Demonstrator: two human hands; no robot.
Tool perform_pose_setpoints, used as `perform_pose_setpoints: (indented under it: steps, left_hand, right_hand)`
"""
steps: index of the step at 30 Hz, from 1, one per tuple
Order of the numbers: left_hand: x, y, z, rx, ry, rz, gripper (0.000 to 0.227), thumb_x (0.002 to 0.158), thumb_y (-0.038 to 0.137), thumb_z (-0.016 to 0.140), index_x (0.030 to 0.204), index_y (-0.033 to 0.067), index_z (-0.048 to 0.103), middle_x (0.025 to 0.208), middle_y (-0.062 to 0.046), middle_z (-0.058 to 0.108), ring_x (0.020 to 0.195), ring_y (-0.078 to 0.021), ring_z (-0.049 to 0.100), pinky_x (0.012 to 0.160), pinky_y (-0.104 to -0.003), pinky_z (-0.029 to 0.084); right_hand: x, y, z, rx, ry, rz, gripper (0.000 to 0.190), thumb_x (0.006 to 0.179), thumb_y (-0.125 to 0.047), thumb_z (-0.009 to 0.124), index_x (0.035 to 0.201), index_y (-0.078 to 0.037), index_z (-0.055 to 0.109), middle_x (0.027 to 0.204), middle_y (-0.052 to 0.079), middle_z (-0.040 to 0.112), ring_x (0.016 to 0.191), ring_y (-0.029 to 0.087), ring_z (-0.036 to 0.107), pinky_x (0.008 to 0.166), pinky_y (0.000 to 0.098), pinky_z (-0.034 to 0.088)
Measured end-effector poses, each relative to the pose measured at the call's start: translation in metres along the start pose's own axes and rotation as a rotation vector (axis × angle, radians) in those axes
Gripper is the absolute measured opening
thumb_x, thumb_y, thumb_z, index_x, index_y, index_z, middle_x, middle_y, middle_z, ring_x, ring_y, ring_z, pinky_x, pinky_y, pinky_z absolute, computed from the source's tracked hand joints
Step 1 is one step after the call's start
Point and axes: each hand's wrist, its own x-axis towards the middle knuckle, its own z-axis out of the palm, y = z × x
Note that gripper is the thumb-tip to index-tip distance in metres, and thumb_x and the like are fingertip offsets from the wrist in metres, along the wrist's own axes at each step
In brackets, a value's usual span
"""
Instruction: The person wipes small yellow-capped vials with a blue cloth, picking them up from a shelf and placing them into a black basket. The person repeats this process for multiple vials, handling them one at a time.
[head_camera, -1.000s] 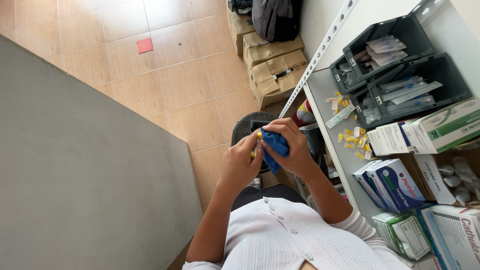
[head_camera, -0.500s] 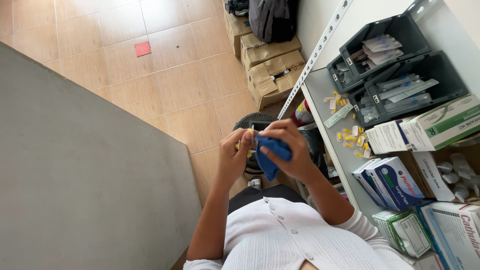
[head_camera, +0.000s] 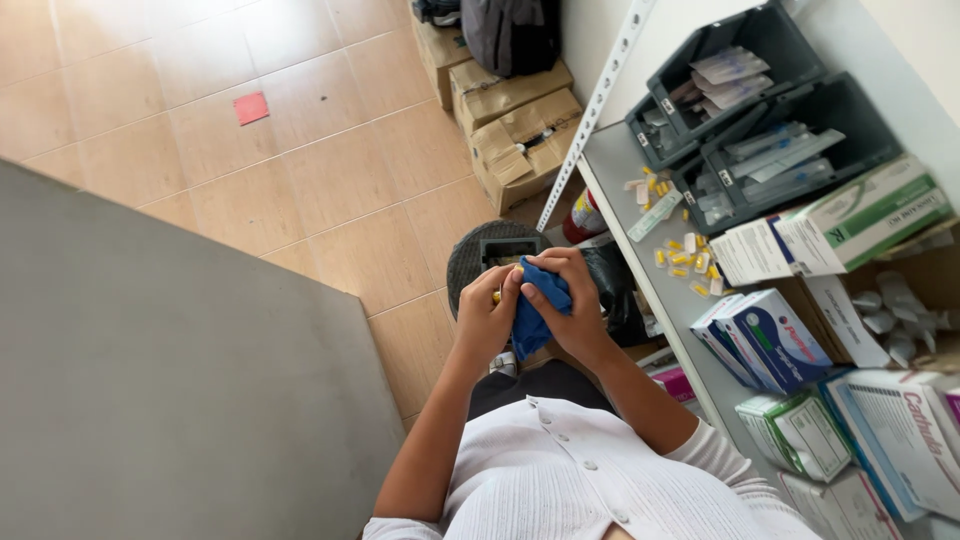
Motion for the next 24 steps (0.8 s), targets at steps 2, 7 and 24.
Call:
perform_pose_setpoints:
  steps: [2,7,24]
  left_hand:
    - [0.000,-0.003,0.009,0.005,-0.020,-0.019,0.025,0.105,0.019,0.058,0.110,-0.0014,0.071,0.094,-0.015,0.072,0.080,-0.0243,0.070,0.072,-0.033,0.054]
    - [0.014,-0.009,0.017,0.041,-0.034,0.036,0.029,0.108,0.022,0.053,0.111,0.0012,0.073,0.100,-0.016,0.075,0.090,-0.0256,0.073,0.079,-0.034,0.056]
    - [0.045,-0.153,0.064,0.386,-0.138,-0.299,0.048,0.099,0.042,0.054,0.134,0.0100,0.063,0.096,-0.022,0.074,0.092,-0.0420,0.071,0.077,-0.049,0.054]
  right_hand:
    - [-0.006,0.010,-0.003,-0.002,0.023,0.033,0.030,0.096,-0.013,0.074,0.124,-0.004,0.064,0.122,0.012,0.059,0.112,0.024,0.063,0.099,0.0349,0.050]
    - [-0.018,0.020,-0.010,0.041,0.020,0.089,0.030,0.096,-0.015,0.075,0.121,-0.004,0.063,0.123,0.012,0.066,0.116,0.025,0.067,0.099,0.0350,0.053]
    - [-0.026,0.057,-0.058,-0.139,-0.110,0.342,0.030,0.089,-0.020,0.077,0.115,-0.006,0.073,0.116,0.009,0.070,0.111,0.024,0.069,0.098,0.0371,0.053]
